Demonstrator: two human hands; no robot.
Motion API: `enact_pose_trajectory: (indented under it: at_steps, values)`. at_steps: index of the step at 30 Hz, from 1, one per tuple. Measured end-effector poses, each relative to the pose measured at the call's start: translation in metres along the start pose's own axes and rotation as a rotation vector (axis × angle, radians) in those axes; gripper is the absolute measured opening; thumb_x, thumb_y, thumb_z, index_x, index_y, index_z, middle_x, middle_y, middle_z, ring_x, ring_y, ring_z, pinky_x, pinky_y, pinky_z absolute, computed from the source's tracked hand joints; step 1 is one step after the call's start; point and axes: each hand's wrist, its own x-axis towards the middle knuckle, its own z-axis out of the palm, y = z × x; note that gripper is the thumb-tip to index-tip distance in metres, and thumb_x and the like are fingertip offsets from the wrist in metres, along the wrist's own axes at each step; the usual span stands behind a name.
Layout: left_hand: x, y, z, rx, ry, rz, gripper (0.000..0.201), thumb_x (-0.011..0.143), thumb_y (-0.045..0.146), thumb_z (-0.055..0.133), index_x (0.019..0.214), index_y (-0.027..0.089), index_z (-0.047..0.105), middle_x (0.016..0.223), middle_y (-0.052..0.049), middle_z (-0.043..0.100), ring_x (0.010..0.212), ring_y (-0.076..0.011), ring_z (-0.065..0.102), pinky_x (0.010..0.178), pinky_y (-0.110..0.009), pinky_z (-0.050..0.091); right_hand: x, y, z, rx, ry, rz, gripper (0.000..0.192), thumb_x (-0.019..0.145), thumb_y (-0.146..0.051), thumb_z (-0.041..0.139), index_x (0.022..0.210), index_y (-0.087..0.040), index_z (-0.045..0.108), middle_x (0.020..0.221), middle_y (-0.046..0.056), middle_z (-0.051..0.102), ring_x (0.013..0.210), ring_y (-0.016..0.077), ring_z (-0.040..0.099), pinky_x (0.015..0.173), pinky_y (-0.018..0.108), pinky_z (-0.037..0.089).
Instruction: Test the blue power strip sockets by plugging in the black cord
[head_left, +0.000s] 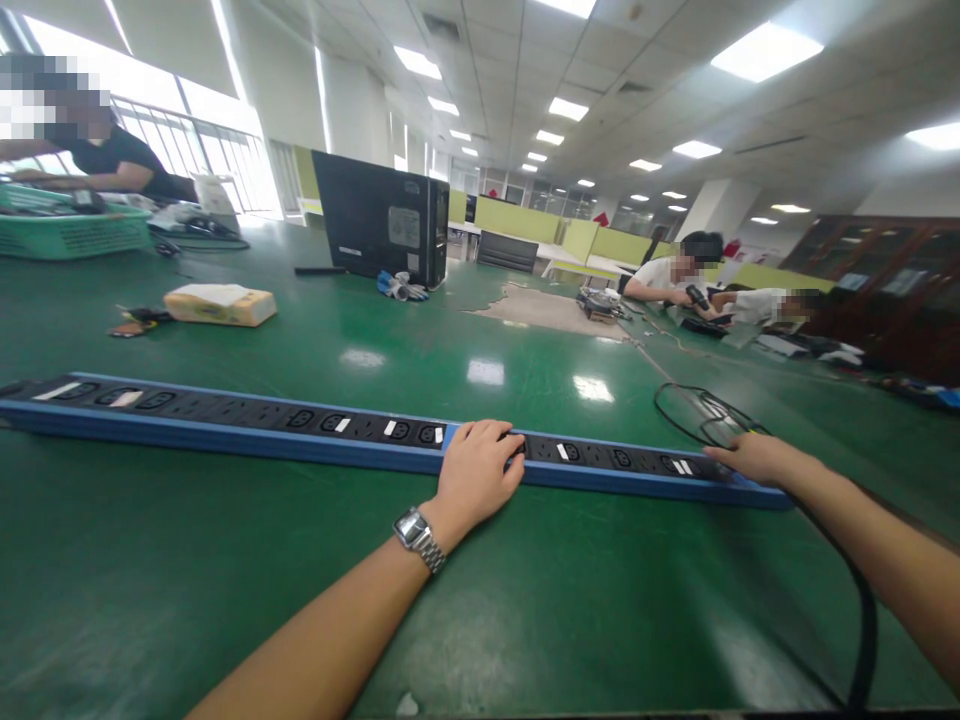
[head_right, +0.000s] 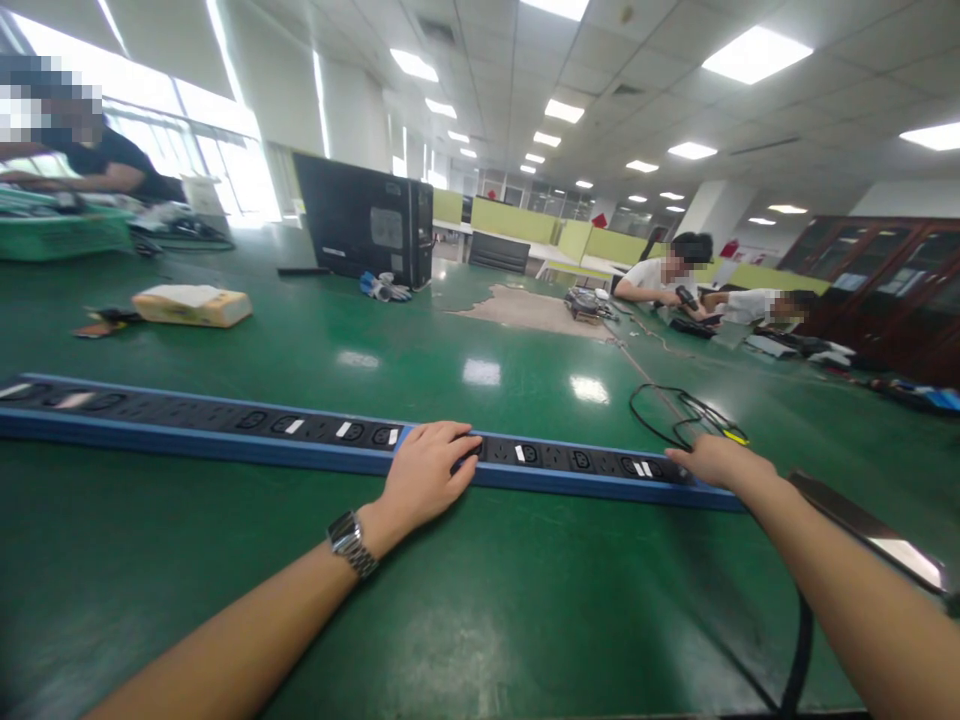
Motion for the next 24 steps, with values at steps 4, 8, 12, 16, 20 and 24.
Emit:
enact_pose_trajectory:
  at_steps: [4,8,12,16,20,24]
  values:
    - [0.0,0.0,0.0,0.003,-0.002,-0.003,0.028,0.09,0.03,0.051,0.109,0.023,0.07,0.118,-0.007,0.066,0.112,-0.0227,0.057,0.1,-0.043,0.04,0.0,0.004,0.002,-0.012,-0.08,0.007,0.06,0.084,-0.067,0.04,0.083,-0.015,0.069,0.099,0.018,0.07,0.095,0.0325,0.066,0.084,0.044,0.05]
    - [0.0,0.0,0.0,0.008,-0.011,-0.005,0.028,0.09,0.03,0.051,0.109,0.023,0.07,0.119,-0.007,0.066,0.113,-0.0225,0.057,0.1,-0.042,0.04,-0.005,-0.003,0.001,-0.023,-0.068,-0.032,0.06,0.085,-0.065,0.04,0.092,-0.012,0.068,0.106,0.019,0.069,0.1,0.0325,0.064,0.088,0.043,0.049]
    - [0.0,0.0,-0.001,0.001,-0.015,-0.008,0.028,0.09,0.03,0.051,0.11,0.023,0.07,0.12,-0.007,0.066,0.113,-0.0229,0.057,0.101,-0.043,0.04,-0.006,-0.009,0.004,-0.029,-0.107,0.005,0.062,0.085,-0.065,0.038,0.094,-0.011,0.067,0.107,0.022,0.068,0.1,0.0331,0.065,0.087,0.044,0.049]
    - [0.001,0.0,-0.002,-0.014,-0.013,-0.012,0.028,0.089,0.03,0.052,0.109,0.023,0.07,0.12,-0.007,0.066,0.112,-0.023,0.057,0.1,-0.043,0.041,-0.01,-0.008,0.012,-0.03,-0.096,0.023,0.066,0.088,-0.064,0.031,0.099,-0.009,0.065,0.106,0.023,0.067,0.099,0.034,0.066,0.085,0.045,0.05]
    - [0.001,0.0,-0.002,-0.018,-0.011,-0.009,0.028,0.089,0.03,0.052,0.11,0.024,0.07,0.12,-0.007,0.066,0.113,-0.023,0.057,0.101,-0.043,0.041,-0.02,-0.006,0.018,-0.007,-0.026,0.046,0.07,0.089,-0.065,0.026,0.103,-0.007,0.063,0.104,0.025,0.068,0.096,0.0353,0.066,0.084,0.047,0.05]
    - [0.0,0.0,-0.002,-0.008,-0.015,-0.01,0.028,0.089,0.03,0.051,0.11,0.023,0.07,0.12,-0.007,0.066,0.113,-0.0227,0.057,0.101,-0.042,0.04,-0.033,-0.016,0.017,-0.027,0.003,0.088,0.07,0.088,-0.067,0.024,0.105,-0.01,0.062,0.101,0.025,0.068,0.094,0.0367,0.067,0.082,0.05,0.05]
